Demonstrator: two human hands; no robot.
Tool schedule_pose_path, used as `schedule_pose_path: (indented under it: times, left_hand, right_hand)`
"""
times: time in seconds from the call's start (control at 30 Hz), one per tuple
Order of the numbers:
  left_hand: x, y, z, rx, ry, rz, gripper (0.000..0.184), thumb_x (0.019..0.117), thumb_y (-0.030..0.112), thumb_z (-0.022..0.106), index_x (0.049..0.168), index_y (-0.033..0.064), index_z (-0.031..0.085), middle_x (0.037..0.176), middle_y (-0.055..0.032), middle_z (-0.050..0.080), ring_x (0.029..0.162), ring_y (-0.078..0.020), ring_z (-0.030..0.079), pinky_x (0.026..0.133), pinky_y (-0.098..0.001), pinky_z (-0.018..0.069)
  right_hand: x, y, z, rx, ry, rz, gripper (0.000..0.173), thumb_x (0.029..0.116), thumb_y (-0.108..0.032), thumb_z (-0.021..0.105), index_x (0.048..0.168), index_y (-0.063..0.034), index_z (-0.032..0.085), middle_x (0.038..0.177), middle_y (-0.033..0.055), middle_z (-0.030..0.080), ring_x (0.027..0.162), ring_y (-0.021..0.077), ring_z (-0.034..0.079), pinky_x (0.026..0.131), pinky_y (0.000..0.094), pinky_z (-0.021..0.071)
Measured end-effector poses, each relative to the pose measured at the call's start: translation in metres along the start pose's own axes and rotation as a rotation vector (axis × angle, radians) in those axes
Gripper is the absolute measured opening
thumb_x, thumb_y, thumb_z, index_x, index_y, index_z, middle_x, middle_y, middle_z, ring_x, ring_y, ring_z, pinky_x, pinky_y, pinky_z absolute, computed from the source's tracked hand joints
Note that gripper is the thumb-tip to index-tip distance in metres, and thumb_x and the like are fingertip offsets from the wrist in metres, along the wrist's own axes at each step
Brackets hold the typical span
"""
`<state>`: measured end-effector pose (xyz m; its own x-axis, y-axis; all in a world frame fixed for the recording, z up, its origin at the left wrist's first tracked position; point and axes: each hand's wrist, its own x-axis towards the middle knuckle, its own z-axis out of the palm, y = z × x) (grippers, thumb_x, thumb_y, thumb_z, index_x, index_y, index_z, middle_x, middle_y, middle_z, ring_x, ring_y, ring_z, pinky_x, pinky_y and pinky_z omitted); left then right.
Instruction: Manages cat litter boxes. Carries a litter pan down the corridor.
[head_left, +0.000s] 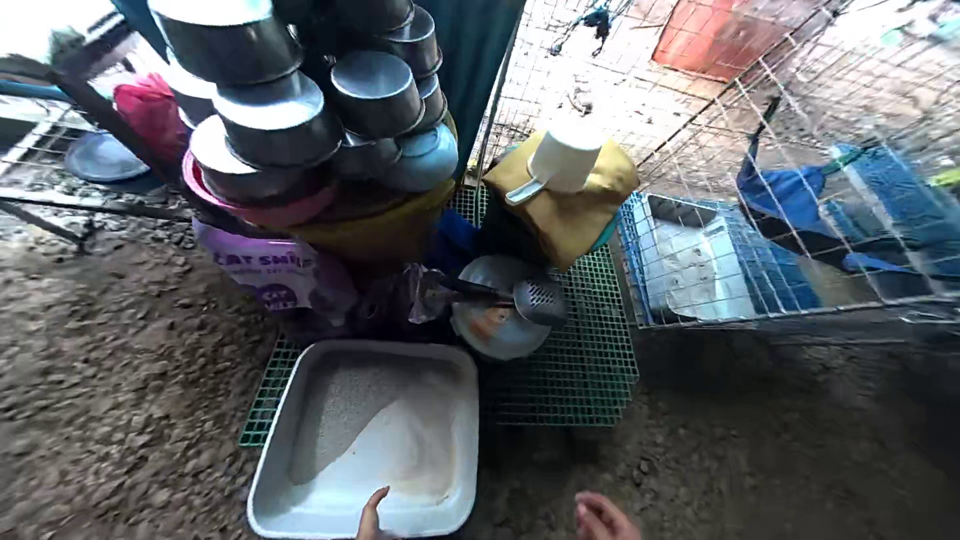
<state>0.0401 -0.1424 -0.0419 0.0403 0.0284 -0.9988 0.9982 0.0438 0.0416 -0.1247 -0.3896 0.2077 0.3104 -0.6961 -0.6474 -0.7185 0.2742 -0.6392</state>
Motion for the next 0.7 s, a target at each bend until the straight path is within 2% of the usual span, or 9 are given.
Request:
schedule_pose_path:
  times: [0.07,0.1,0.17,0.27,0.33,0.47,0.57,0.63,0.7]
  left_hand:
    - [0.007,0.019,-0.01,0.407,-0.051,0.007,0.059,0.107,0.027,0.048,0.157,0.0017,0.031,0.162,-0.0279,0.032,0.145,-0.046,0.037,0.111,-0.0664,0.036]
    - [0.009,0.031,-0.013,0.647,-0.052,0.059,0.055,0.107,0.022,0.051,0.153,-0.0047,0.037,0.158,-0.0319,0.035,0.143,-0.0483,0.038,0.112,-0.0658,0.0346]
    - [0.017,0.057,-0.007,1.052,-0.008,0.232,0.046,0.1043,0.019,0.057,0.143,-0.0059,0.054,0.145,-0.0314,0.053,0.136,-0.0471,0.049,0.11,-0.0632,0.0388]
    - [-0.002,0.107,0.049,0.97,-0.122,0.517,0.042,0.1036,0.011,0.056,0.143,-0.0022,0.055,0.134,-0.0302,0.061,0.124,-0.045,0.059,0.103,-0.0601,0.0462]
    - [-0.044,0.148,0.099,0.895,-0.306,0.647,0.042,0.1053,0.011,0.054,0.145,-0.0011,0.052,0.136,-0.0276,0.061,0.122,-0.0401,0.061,0.102,-0.0552,0.0495]
    - [-0.116,0.201,0.178,0.939,-0.451,0.767,0.043,0.1047,0.008,0.052,0.146,-0.0006,0.051,0.141,-0.0257,0.057,0.126,-0.035,0.06,0.104,-0.0488,0.0489]
    - [-0.14,0.21,0.219,0.987,-0.468,0.764,0.043,0.1038,0.006,0.052,0.147,0.0025,0.052,0.141,-0.0229,0.058,0.126,-0.0321,0.059,0.103,-0.047,0.0491]
    - [-0.144,0.201,0.241,0.968,-0.493,0.728,0.043,0.1033,0.005,0.053,0.146,0.0025,0.052,0.139,-0.0229,0.059,0.124,-0.0312,0.061,0.102,-0.047,0.0498]
    - [-0.151,0.189,0.259,0.903,-0.523,0.661,0.042,0.1038,0.004,0.052,0.146,0.0025,0.052,0.137,-0.0226,0.06,0.122,-0.0305,0.061,0.1,-0.0462,0.0503]
  right_hand:
    - [0.034,-0.033,0.005,0.015,0.086,-0.05,0.026,0.1006,-0.001,0.058,0.123,0.0121,0.06,0.096,0.0161,0.066,0.074,0.0133,0.065,0.068,0.03,0.0568]
    - [0.05,-0.05,0.009,-0.003,0.12,-0.093,0.031,0.099,-0.001,0.06,0.128,0.0107,0.059,0.101,0.0173,0.065,0.076,0.0157,0.065,0.069,0.0318,0.0568]
    - [0.083,-0.088,0.015,-0.094,0.2,-0.212,0.052,0.0934,-0.002,0.07,0.141,0.007,0.052,0.123,0.0263,0.062,0.088,0.028,0.067,0.075,0.0418,0.0566]
    - [0.133,-0.16,0.024,-0.336,0.326,-0.434,0.084,0.0833,-0.009,0.083,0.154,0.0039,0.04,0.15,0.0361,0.042,0.111,0.0437,0.065,0.09,0.0521,0.0564]
    - [0.168,-0.207,0.034,-0.464,0.363,-0.565,0.094,0.0784,-0.014,0.086,0.156,0.0043,0.036,0.159,0.0383,0.029,0.133,0.053,0.051,0.102,0.0594,0.0507]
    - [0.233,-0.29,0.059,-0.769,0.276,-0.609,0.092,0.0859,-0.018,0.08,0.162,-0.0063,0.029,0.167,0.0345,0.011,0.149,0.0575,0.025,0.113,0.0722,0.0308]
    - [0.284,-0.327,0.075,-0.861,0.283,-0.737,0.102,0.0797,-0.006,0.082,0.165,-0.0181,0.027,0.17,0.0283,0.007,0.153,0.056,0.015,0.107,0.0803,0.0262]
    - [0.319,-0.338,0.076,-0.899,0.266,-0.815,0.106,0.0744,0.004,0.081,0.164,-0.0216,0.031,0.172,0.0241,0.008,0.154,0.056,0.009,0.106,0.0885,0.0165]
    - [0.351,-0.337,0.069,-0.933,0.255,-0.875,0.082,0.0819,0.007,0.074,0.156,-0.0157,0.046,0.17,0.0235,0.02,0.153,0.0566,0.013,0.103,0.0909,0.0162]
